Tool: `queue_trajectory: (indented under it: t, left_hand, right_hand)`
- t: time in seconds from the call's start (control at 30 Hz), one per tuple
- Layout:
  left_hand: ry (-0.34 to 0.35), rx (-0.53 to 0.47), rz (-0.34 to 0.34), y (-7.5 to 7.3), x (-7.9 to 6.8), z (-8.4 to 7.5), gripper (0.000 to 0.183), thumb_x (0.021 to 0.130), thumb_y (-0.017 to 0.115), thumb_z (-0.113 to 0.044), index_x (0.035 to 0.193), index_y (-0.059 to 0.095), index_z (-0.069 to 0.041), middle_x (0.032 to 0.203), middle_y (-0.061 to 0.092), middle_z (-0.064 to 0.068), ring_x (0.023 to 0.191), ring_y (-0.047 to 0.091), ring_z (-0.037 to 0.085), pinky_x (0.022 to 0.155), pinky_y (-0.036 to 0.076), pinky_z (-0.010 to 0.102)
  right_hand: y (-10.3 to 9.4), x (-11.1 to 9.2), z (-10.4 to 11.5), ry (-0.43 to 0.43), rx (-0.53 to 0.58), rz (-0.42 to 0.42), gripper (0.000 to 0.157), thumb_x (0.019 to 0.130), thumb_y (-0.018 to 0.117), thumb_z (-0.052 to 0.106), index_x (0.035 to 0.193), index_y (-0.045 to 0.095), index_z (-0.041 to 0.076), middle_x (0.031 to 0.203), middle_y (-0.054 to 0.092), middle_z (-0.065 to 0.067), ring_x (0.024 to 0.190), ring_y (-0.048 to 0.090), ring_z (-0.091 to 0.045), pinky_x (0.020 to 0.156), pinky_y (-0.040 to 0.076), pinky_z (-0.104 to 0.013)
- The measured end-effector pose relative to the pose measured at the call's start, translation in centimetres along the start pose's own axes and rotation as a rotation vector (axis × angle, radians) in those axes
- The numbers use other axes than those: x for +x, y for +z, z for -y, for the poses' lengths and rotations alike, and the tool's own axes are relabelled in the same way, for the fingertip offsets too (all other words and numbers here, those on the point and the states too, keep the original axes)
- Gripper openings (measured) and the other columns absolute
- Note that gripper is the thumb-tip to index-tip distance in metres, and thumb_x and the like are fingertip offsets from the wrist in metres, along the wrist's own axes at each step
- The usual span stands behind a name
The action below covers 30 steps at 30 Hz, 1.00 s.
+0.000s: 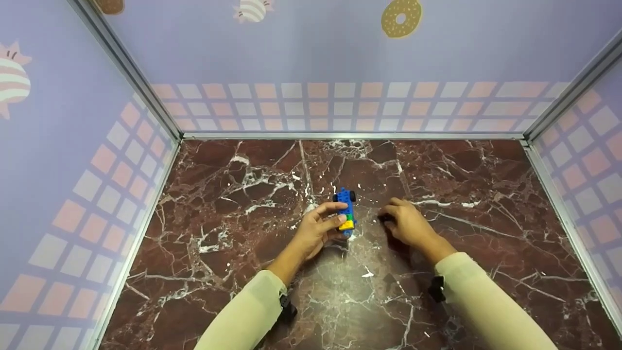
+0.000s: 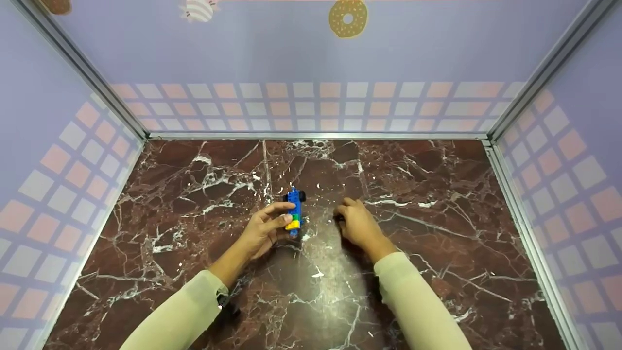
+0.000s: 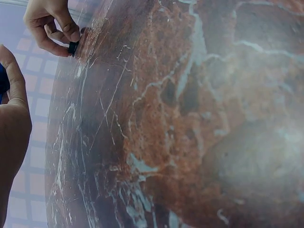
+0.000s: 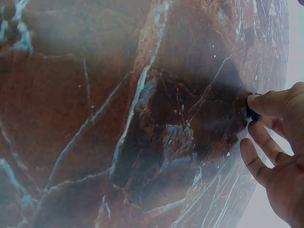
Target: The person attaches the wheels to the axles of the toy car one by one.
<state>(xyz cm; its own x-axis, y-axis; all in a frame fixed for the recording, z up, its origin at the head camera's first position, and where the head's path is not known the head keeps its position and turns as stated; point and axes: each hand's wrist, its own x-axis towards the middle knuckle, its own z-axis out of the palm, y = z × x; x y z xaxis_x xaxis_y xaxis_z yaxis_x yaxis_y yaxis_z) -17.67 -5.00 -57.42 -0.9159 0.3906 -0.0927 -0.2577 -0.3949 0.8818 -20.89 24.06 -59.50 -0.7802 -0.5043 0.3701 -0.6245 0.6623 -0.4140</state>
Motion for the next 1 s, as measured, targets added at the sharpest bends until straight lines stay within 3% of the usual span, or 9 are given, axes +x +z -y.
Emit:
queue_trajectory:
  t: [0.2, 0.37, 0.73, 1.0]
  left_hand:
    - [-0.006, -0.012, -0.017, 0.0, -0.3, 0.2, 0.034, 0.104, 0.068, 0.004, 0.138, 0.067, 0.003, 0.122, 0.067, 0.01, 0.097, 0.077, 0.023, 0.081, 0.072, 0.035]
    - [-0.019, -0.018, -0.018, 0.0, -0.4, 0.3, 0.03, 0.104, 0.068, 0.003, 0.134, 0.071, -0.002, 0.121, 0.069, 0.01, 0.098, 0.078, 0.023, 0.083, 0.072, 0.037]
    - [-0.01, 0.003, -0.035, 0.0, -0.2, 0.0, 0.04, 0.102, 0.071, 0.004, 0.141, 0.064, 0.005, 0.129, 0.064, 0.012, 0.096, 0.078, 0.023, 0.082, 0.072, 0.038]
    - [-0.012, 0.013, -0.042, 0.2, -0.2, 0.0, 0.039, 0.101, 0.072, 0.005, 0.139, 0.066, 0.002, 0.129, 0.062, 0.011, 0.093, 0.078, 0.023, 0.082, 0.073, 0.04]
  right_hand:
    - [-1.3, 0.1, 1.9, 0.107, 0.04, 0.035, 0.034, 0.079, 0.081, -0.011, 0.112, 0.081, 0.0, 0.102, 0.073, -0.015, 0.091, 0.069, -0.038, 0.085, 0.062, -0.056]
    - [-1.9, 0.4, 3.1, 0.184, 0.138, 0.06, 0.043, 0.082, 0.082, -0.012, 0.123, 0.079, -0.001, 0.111, 0.074, -0.016, 0.099, 0.074, -0.037, 0.092, 0.068, -0.053]
    - [-2.8, 0.8, 4.5, 0.187, 0.239, 0.045, 0.039, 0.084, 0.085, -0.011, 0.121, 0.078, -0.003, 0.111, 0.075, -0.018, 0.095, 0.077, -0.035, 0.083, 0.071, -0.047]
    - [-3.1, 0.9, 5.1, 0.188, 0.34, 0.035, 0.033, 0.085, 0.086, -0.012, 0.116, 0.078, -0.005, 0.11, 0.075, -0.019, 0.093, 0.078, -0.036, 0.082, 0.072, -0.051]
